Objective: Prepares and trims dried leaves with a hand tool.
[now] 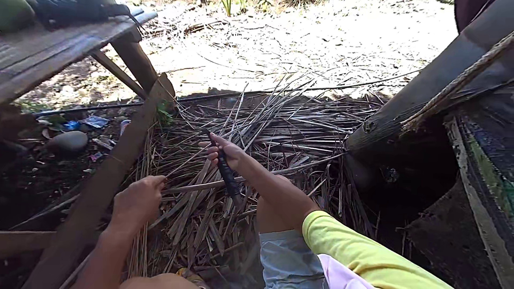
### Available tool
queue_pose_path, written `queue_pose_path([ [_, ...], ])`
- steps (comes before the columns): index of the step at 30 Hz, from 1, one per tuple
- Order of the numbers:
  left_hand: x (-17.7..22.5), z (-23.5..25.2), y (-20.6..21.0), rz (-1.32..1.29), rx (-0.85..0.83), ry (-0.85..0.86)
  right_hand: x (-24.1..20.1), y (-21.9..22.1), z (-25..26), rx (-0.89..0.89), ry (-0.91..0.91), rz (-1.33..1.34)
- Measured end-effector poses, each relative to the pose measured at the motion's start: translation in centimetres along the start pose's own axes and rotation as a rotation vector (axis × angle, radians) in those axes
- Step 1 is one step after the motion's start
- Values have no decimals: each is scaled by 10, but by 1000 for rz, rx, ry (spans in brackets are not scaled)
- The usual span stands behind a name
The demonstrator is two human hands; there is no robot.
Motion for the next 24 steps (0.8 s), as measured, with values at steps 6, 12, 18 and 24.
queue_pose_path([
  [6,17,1,2,-74,-12,-66,10,-8,3,71,-33,-46],
  [12,19,21,23,-165,-35,-101,-6,-5,-7,11,-90,-431],
  [18,9,22,31,-572,-296,-88,-25,1,-15,-170,-269,-665],
  [24,18,9,47,-601,-519,-80,-37,-11,-12,-87,-332,-531],
])
Point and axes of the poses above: each hand's wrist, its own z-axis towards the middle knuckle, its own y-axis out of the palm, x = y × z, the point moved 10 cm from there along z, towards the middle knuckle, and after that the axes turned 12 degrees about -y, right-handed, at the moved point
